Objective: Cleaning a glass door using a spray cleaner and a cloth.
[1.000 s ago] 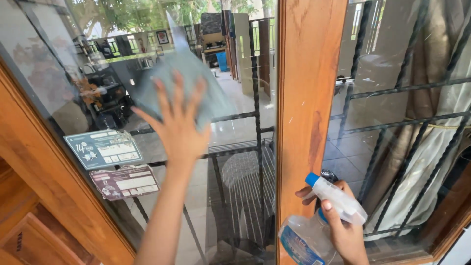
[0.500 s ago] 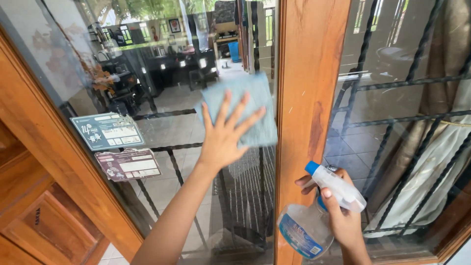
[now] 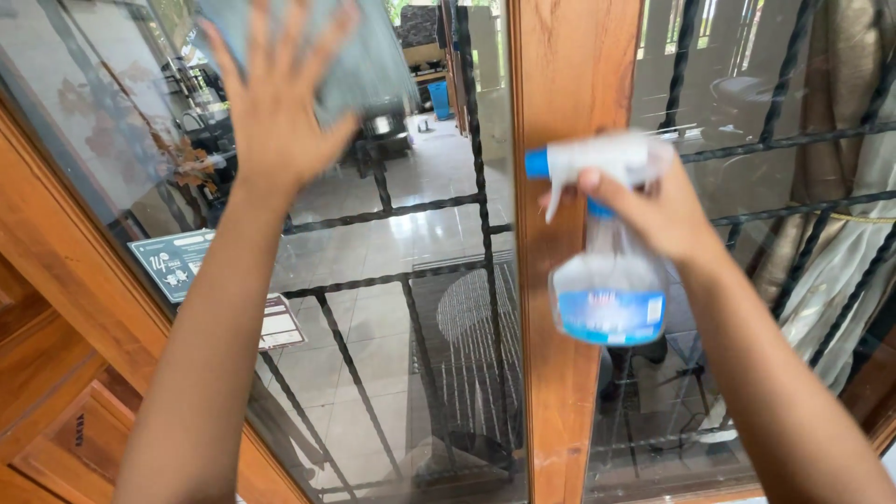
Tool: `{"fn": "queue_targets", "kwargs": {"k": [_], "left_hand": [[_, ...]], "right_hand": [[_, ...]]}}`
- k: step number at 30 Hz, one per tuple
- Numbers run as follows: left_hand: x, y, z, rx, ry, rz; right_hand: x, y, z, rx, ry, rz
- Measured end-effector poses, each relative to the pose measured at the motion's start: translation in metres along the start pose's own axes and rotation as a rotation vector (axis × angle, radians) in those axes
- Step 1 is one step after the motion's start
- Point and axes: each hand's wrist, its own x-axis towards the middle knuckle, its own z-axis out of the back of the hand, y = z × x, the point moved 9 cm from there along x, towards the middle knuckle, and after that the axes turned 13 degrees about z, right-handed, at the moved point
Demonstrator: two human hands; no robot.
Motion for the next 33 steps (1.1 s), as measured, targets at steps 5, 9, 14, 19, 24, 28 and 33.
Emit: {"fn": "queue_targets", "kwargs": {"k": [5, 9, 14, 19, 24, 28, 33], "left_hand": [[0.046, 0.023, 0.004, -0.041, -0.312, 0.334], [0.019, -0.032, -0.001, -0.066, -0.109, 0.242], [-0.064, -0.110, -0.056, 0.030, 0.112, -0.339], [-0.088, -0.098, -0.067, -0.026, 0.234, -0.631], [-0.057, -0.066, -0.053, 0.112, 0.469, -0.846], [0.002, -0.021, -0.005, 0.070, 0.246, -0.592], [0.036, 0.062, -0.005, 0.102, 0.148, 0.252]], "right_hand": [[0.049, -0.016, 0.018, 0.305, -0.148, -0.048], [0.063, -0.037, 0.028, 0.436, -0.253, 0.000], [0.086, -0.069, 0.020, 0.806, -0.229, 0.028], [0.105, -0.068, 0.004, 1.151, -0.075, 0.015], [0.109, -0.063, 0.000, 1.247, -0.054, -0.054], [0.108, -0.061, -0.004, 1.070, -0.011, -0.035], [0.104, -0.061, -0.004, 0.787, -0.071, -0.042]]}}
